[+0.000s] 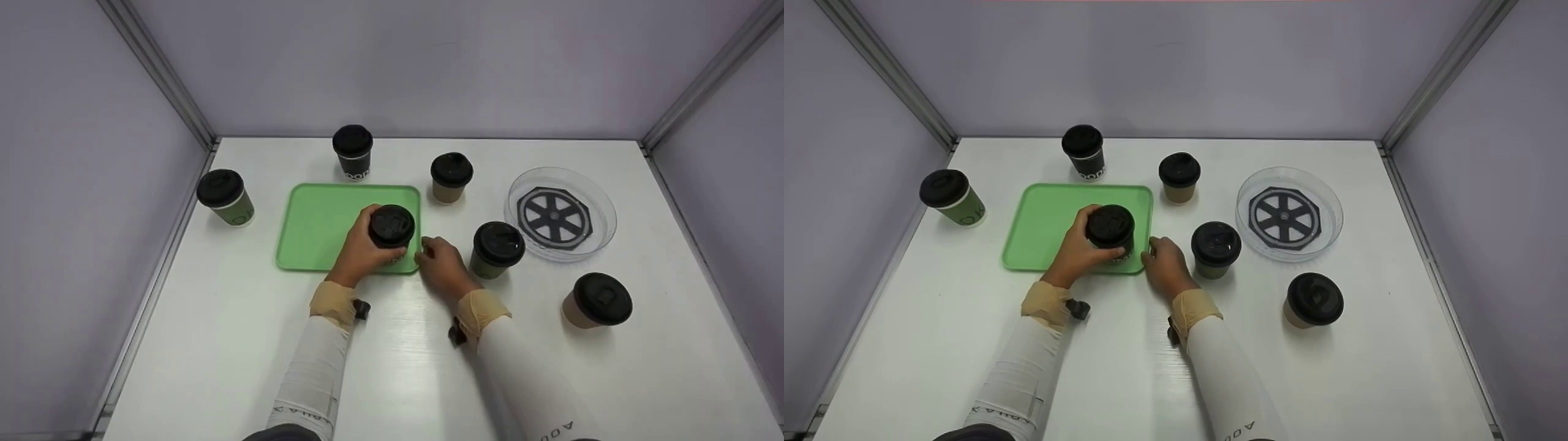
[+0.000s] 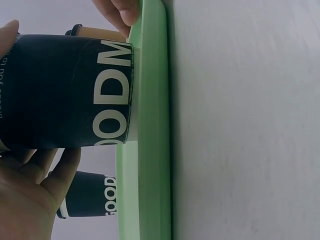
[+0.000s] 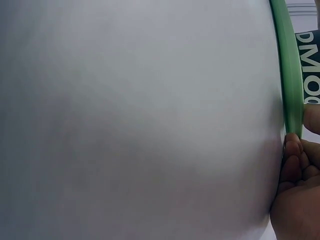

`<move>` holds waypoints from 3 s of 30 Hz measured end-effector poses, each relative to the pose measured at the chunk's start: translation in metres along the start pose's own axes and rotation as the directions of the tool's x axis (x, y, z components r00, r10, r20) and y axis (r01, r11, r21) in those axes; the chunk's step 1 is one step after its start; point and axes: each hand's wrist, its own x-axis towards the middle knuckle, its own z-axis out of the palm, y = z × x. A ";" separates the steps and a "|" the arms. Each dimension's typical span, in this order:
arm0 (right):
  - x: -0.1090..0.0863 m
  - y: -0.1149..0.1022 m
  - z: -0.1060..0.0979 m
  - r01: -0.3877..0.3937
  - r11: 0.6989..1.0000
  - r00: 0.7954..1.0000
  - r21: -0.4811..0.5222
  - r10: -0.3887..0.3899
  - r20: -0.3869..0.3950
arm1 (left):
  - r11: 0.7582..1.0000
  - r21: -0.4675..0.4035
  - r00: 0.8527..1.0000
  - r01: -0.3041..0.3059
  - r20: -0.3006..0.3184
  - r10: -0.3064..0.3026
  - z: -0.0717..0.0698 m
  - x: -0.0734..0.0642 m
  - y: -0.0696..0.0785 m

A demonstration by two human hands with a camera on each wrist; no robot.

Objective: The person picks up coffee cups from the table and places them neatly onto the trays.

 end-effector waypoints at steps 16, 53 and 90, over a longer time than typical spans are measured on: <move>0.000 0.001 0.001 -0.049 0.999 0.999 0.000 0.049 0.017 | 0.999 0.020 0.999 0.034 -0.038 -0.033 0.006 -0.002 0.002; 0.001 0.000 0.000 -0.002 1.000 1.000 -0.021 0.002 0.006 | 0.986 0.157 0.998 -0.062 -0.015 0.065 -0.029 -0.017 0.010; 0.002 0.002 -0.001 0.014 1.000 0.999 0.019 -0.014 0.032 | 0.884 0.463 0.991 -0.060 -0.080 0.109 -0.113 -0.024 0.022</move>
